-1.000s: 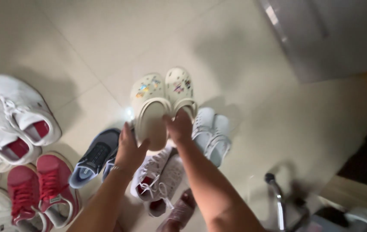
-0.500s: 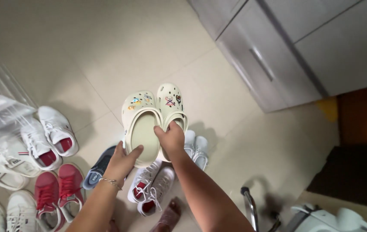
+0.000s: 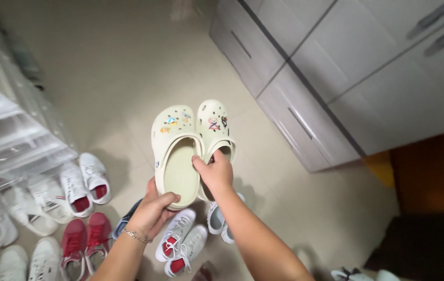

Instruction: Organizing and placing various pairs of shoes into clear plastic storage bins.

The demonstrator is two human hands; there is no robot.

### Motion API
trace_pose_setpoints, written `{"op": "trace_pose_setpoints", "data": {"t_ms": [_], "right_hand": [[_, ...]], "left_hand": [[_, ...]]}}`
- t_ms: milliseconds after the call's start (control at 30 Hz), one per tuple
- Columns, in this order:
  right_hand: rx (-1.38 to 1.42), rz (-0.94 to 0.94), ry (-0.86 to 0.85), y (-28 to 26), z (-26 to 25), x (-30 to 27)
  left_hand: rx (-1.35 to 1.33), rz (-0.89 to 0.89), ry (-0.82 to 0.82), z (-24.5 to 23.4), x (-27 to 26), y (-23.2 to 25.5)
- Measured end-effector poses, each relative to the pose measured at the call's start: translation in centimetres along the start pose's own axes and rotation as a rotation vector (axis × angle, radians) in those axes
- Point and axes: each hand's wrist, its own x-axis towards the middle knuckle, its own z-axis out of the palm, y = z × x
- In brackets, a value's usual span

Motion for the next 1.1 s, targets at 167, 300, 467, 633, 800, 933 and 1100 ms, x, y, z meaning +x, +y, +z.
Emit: {"op": "trace_pose_setpoints", "data": {"t_ms": [167,300,467,633,800,933,1100], "right_hand": [[0.109,-0.12,-0.026,-6.1,-1.9,-2.1],[0.244,-0.225,-0.059,-10.9,-2.9,-3.9],[0.252,-0.297,-0.07,-16.7,-3.5,-6.2],[0.344,-0.411,-0.093,-20.7,-2.7,-8.3],[0.255,-0.611,-0.092,-22.6,-0.2,-8.9],[0.33,-0.725,-0.216,-25.1,1.6,-10.2],[0.309,-0.772,-0.431,-27.7,5.1,-10.9]], "left_hand": [[-0.045,0.099,-0.045,1.5,-5.7,4.0],[-0.12,0.206,-0.101,2.0,-8.4,6.1],[-0.162,0.272,-0.133,3.3,-12.8,9.1],[-0.164,0.338,-0.077,2.2,-15.8,11.1],[-0.129,0.474,-0.14,-0.1,-18.5,13.4],[-0.218,0.579,-0.151,-2.4,-20.2,14.8],[-0.255,0.692,-0.165,-6.0,-22.3,17.1]]}}
